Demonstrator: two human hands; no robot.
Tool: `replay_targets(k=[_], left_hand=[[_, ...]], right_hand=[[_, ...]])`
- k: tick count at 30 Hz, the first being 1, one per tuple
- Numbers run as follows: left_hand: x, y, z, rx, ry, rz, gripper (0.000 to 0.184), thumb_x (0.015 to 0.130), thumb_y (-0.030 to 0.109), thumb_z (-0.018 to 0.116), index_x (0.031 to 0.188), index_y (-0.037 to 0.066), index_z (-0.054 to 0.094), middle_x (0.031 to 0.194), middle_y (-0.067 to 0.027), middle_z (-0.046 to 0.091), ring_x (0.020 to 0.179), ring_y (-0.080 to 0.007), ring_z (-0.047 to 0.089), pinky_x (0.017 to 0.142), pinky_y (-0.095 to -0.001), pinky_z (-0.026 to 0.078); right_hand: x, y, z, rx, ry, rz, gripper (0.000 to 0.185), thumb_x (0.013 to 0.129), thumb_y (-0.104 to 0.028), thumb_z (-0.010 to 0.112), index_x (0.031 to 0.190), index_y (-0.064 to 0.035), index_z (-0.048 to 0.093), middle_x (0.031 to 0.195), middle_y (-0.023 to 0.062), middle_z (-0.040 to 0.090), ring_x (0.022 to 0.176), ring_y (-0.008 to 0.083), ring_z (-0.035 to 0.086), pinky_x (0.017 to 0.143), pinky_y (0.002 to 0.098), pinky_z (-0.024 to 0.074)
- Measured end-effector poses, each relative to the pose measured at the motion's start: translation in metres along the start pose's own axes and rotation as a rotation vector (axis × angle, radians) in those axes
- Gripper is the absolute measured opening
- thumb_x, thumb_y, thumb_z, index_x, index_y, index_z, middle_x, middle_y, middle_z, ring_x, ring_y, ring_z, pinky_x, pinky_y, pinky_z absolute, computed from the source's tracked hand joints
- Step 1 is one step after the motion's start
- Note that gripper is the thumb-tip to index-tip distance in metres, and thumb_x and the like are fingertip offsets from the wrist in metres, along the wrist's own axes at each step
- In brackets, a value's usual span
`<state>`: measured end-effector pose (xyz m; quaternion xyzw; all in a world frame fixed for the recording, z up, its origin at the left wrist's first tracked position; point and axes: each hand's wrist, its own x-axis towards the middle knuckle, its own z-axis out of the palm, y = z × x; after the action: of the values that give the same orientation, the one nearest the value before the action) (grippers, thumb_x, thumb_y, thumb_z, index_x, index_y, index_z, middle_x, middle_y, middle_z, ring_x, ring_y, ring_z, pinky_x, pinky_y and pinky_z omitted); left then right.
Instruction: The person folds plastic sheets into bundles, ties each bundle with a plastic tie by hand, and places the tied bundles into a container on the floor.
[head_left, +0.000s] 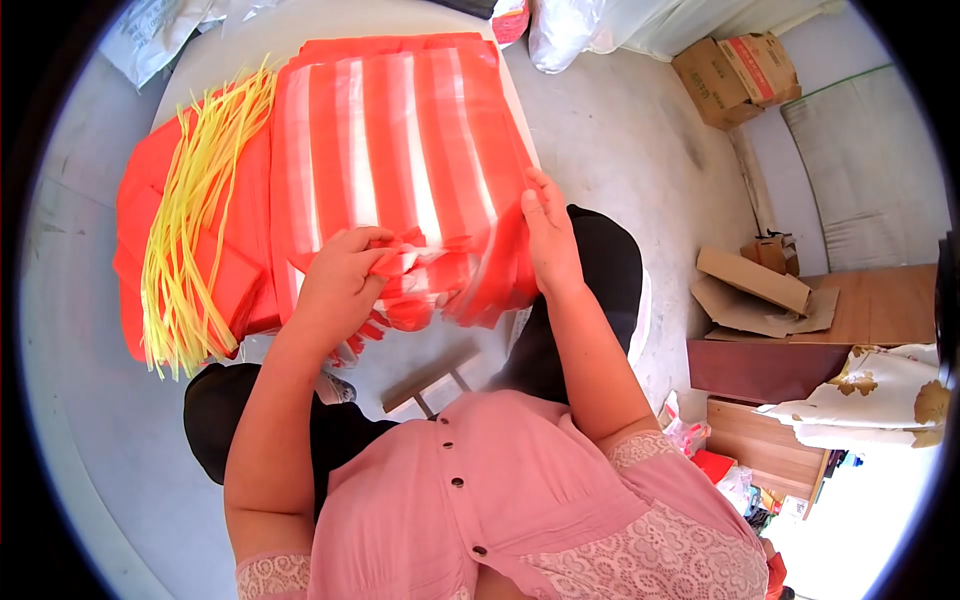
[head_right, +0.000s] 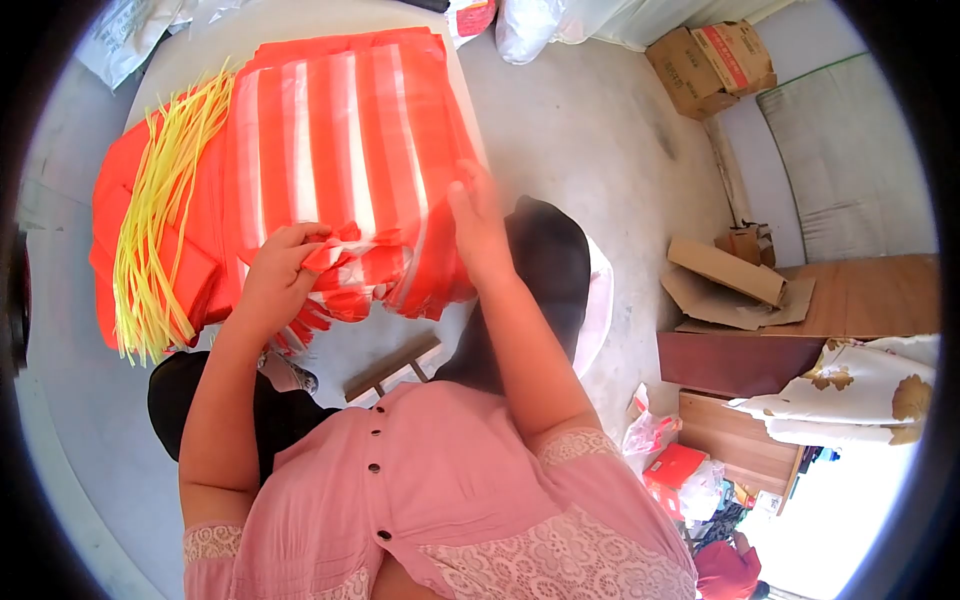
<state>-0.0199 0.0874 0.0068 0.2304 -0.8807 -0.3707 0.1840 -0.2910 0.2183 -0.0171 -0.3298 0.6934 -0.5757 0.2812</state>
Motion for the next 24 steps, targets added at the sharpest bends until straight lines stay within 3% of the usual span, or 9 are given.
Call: replay_targets(k=[8,11,12,15,17,20,24], left_hand=[[-0.003,-0.001,0.000,0.083,-0.019,0.051,0.034,0.085,-0.004,0.066,0.119,-0.003,0.073,0.134,-0.0160,0.066,0.124,-0.0366,0.060,0.106,-0.0431,0.050],[-0.004,0.003,0.001,0.173,-0.035,0.073,0.040,0.080,-0.007,0.069,0.120,-0.001,0.073,0.134,-0.0152,0.065,0.123,-0.0359,0.060,0.105,-0.0434,0.052],[-0.004,0.007,0.001,0.205,-0.037,0.077,0.041,0.079,-0.007,0.070,0.119,0.000,0.074,0.134,-0.0149,0.065,0.123,-0.0358,0.061,0.104,-0.0436,0.052],[-0.005,0.011,0.003,0.294,-0.019,0.134,0.043,0.075,-0.006,0.073,0.118,0.001,0.074,0.133,-0.0137,0.065,0.118,-0.0341,0.062,0.101,-0.0423,0.054],[-0.005,0.009,0.004,0.347,-0.014,0.186,0.044,0.073,-0.005,0.074,0.116,0.001,0.074,0.133,-0.0121,0.066,0.114,-0.0322,0.064,0.099,-0.0405,0.055],[-0.005,0.003,0.007,0.423,-0.012,0.283,0.043,0.072,-0.002,0.073,0.115,0.000,0.075,0.134,-0.0088,0.068,0.105,-0.0290,0.064,0.094,-0.0372,0.056],[-0.004,-0.002,0.009,0.513,0.019,0.398,0.042,0.073,-0.001,0.069,0.115,0.000,0.075,0.135,-0.0055,0.070,0.096,-0.0266,0.062,0.088,-0.0352,0.057]], right_hand=[[-0.018,0.009,-0.003,-0.024,-0.012,-0.062,0.056,0.104,-0.022,0.059,0.155,-0.0043,0.043,0.157,0.0159,0.046,0.142,0.0254,0.048,0.118,0.0389,0.0384],[-0.043,-0.001,-0.006,-0.025,-0.090,0.054,0.064,0.104,-0.005,0.058,0.162,-0.0022,0.033,0.165,0.0118,0.037,0.149,0.0203,0.040,0.121,0.0349,0.0349],[-0.050,-0.003,-0.008,-0.073,-0.096,0.111,0.071,0.099,0.000,0.061,0.163,-0.0018,0.030,0.166,0.0149,0.035,0.146,0.0215,0.046,0.117,0.0357,0.0410],[-0.077,0.021,-0.019,-0.099,-0.142,0.101,0.077,0.097,0.000,0.065,0.164,-0.0016,0.027,0.164,0.0181,0.037,0.138,0.0225,0.054,0.111,0.0357,0.0474],[-0.093,0.033,-0.025,-0.136,-0.164,0.115,0.080,0.095,0.001,0.066,0.164,-0.0025,0.026,0.157,0.0178,0.044,0.130,0.0216,0.060,0.103,0.0352,0.0526],[-0.111,0.027,-0.032,-0.176,-0.133,0.119,0.077,0.092,0.000,0.069,0.160,-0.0030,0.034,0.154,0.0174,0.046,0.134,0.0247,0.056,0.106,0.0377,0.0497],[-0.110,-0.002,-0.036,-0.274,-0.108,-0.092,0.068,0.087,-0.006,0.075,0.150,-0.0032,0.049,0.155,0.0185,0.047,0.143,0.0341,0.049,0.118,0.0425,0.0411]])
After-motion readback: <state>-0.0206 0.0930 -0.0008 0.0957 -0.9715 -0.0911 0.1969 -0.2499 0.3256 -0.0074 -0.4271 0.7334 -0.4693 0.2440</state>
